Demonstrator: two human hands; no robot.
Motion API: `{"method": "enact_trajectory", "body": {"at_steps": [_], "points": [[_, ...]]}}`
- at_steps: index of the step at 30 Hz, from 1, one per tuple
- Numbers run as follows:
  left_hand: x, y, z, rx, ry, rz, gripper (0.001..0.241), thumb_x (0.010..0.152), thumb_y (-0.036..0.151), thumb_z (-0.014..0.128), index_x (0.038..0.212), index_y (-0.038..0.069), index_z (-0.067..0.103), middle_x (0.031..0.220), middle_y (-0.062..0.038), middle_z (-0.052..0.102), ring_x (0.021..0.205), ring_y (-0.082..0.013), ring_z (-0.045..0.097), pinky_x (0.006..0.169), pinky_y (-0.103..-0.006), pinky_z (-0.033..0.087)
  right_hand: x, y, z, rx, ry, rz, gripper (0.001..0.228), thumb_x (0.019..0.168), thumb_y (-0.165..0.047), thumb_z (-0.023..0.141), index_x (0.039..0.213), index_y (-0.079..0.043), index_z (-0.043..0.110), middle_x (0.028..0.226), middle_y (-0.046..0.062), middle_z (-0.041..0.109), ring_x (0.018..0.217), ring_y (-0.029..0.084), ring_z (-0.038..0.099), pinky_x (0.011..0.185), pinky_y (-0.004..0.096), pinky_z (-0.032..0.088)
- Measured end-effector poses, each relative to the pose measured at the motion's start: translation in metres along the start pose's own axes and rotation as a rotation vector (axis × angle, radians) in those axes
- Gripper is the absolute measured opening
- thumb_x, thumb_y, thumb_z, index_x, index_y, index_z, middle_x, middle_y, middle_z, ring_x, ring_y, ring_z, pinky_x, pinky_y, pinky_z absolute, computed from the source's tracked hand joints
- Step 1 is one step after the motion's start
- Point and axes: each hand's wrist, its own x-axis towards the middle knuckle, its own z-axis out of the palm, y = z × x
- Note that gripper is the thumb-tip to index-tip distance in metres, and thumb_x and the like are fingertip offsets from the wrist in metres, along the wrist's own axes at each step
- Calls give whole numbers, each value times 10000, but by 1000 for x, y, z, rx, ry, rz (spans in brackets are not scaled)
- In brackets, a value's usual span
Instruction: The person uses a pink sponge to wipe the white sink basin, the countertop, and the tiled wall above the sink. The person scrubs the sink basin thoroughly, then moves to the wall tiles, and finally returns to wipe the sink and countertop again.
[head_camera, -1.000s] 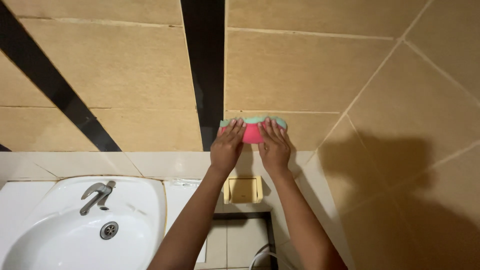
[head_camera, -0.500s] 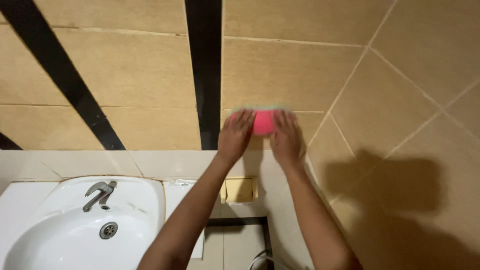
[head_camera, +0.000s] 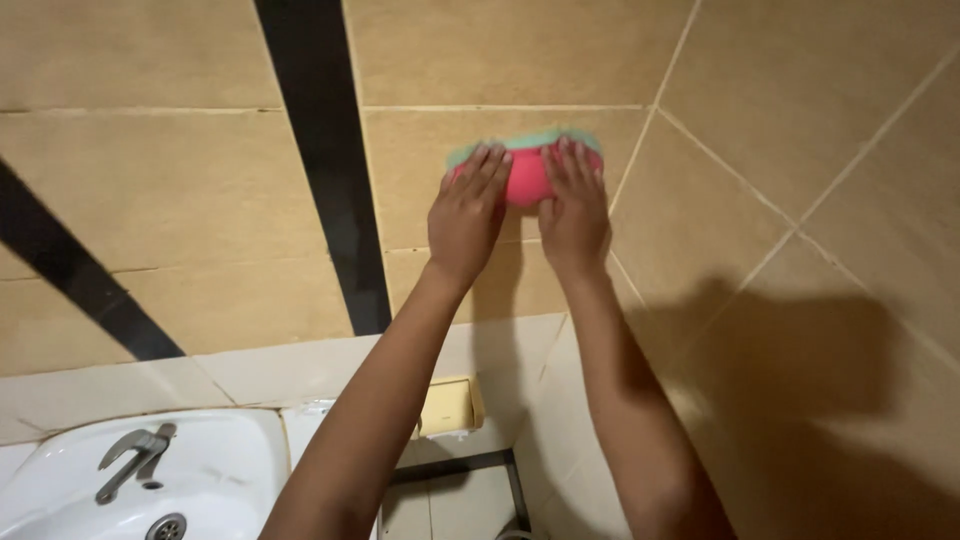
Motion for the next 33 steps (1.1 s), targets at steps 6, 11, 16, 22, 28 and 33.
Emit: {"method": "enact_trajectory", "body": {"at_steps": [6,11,16,22,28,33], "points": [[-34,4,12,1,-53,8,473,938,115,700,1407,144,647,1480,-22,625,1411,-207,556,1129,-448,465,-44,20,32,3,16,76,615,941,-62,617,1538,-180,532,1633,88,450,1545,294,380,1245,508,311],[-58,8,21,-46,-94,-1,453,940,129,700,1390,138,652,1461,-29,635,1401,-209,558,1119,-464,467,-76,27,47,17,43,98,579,938,-62,664,1502,-160,572,1600,121,487,1516,315,415,1222,513,339],[-98,4,37,-65,-167,1,429,969,126,677,1398,140,650,1465,-21,635,1402,-199,561,1117,-454,466,-116,29,59,69,78,99,569,921,-64,723,1474,-118,601,1549,152,545,1488,330,467,1226,492,369],[-178,-20,38,13,-331,-28,447,950,126,642,1394,169,656,1461,8,631,1398,-163,558,1154,-444,429,-186,16,90,67,-109,139,636,794,-107,780,1411,-82,629,1462,188,597,1416,341,524,1180,466,416],[-265,-70,-12,89,-567,-99,519,898,101,612,1413,162,619,1501,-3,587,1421,-174,498,1164,-459,373,-248,-44,143,274,-298,197,651,757,-121,794,1389,-138,641,1442,127,612,1379,298,538,1121,397,457],[-308,-104,-93,217,-641,-381,589,853,112,672,1432,165,580,1511,5,557,1451,-217,451,1154,-491,376,-253,-127,165,359,-489,89,603,801,-145,769,1394,-154,657,1509,66,584,1423,265,503,1118,384,463]]}}
